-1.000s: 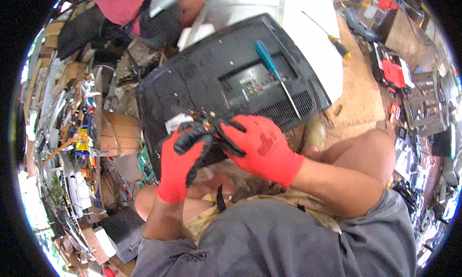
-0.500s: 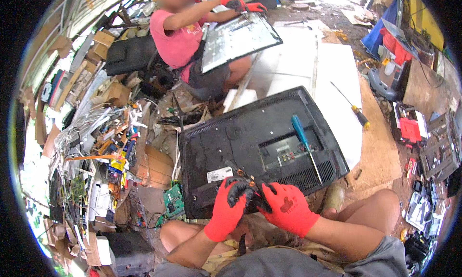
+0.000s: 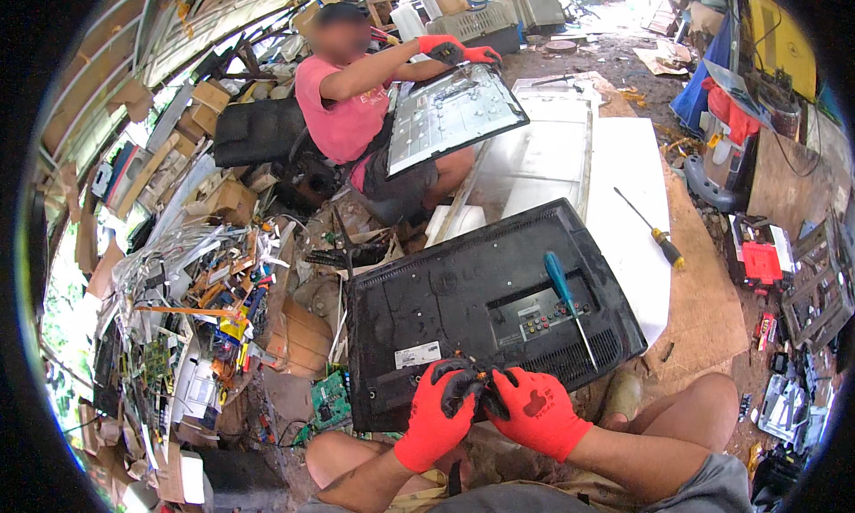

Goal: The person removes a small black electronic component from the back of a television, manipulates its wires, and then uses a screwdriver to remove screws from the television casing.

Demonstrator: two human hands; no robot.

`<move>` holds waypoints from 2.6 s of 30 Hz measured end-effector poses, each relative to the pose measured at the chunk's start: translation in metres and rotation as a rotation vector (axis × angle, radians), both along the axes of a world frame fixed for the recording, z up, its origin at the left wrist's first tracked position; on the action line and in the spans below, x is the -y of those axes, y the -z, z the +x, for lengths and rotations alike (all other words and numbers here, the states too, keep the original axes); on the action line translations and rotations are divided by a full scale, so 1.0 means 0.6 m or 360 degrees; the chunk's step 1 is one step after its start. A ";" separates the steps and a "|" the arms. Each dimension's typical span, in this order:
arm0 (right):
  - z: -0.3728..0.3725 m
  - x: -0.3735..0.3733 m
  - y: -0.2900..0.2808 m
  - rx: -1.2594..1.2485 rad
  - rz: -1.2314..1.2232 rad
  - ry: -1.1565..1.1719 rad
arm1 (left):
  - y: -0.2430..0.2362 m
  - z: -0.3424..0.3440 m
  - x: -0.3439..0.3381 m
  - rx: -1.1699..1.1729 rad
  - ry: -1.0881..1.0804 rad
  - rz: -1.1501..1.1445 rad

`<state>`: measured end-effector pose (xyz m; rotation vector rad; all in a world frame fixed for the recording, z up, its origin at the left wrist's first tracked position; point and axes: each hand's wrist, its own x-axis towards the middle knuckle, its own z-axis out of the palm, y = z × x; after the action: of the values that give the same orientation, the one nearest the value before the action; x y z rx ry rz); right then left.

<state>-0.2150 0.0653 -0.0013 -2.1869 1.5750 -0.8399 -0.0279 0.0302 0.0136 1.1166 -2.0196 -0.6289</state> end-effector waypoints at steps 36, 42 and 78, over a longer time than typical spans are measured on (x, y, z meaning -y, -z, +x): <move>0.004 0.007 0.005 0.0130 -0.0119 0.0013 | 0.021 0.012 0.017 -0.0520 0.0083 0.0608; 0.003 0.011 0.001 0.0193 -0.0044 0.0035 | 0.028 0.004 0.024 -0.0495 -0.0003 0.0578; 0.020 0.022 0.013 0.0176 -0.0048 0.0023 | 0.033 0.004 0.019 -0.0791 -0.0136 0.0738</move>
<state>-0.2032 0.0519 -0.0091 -2.1130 1.5361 -0.9777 -0.0256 0.0191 -0.0065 1.1528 -1.4282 -1.2365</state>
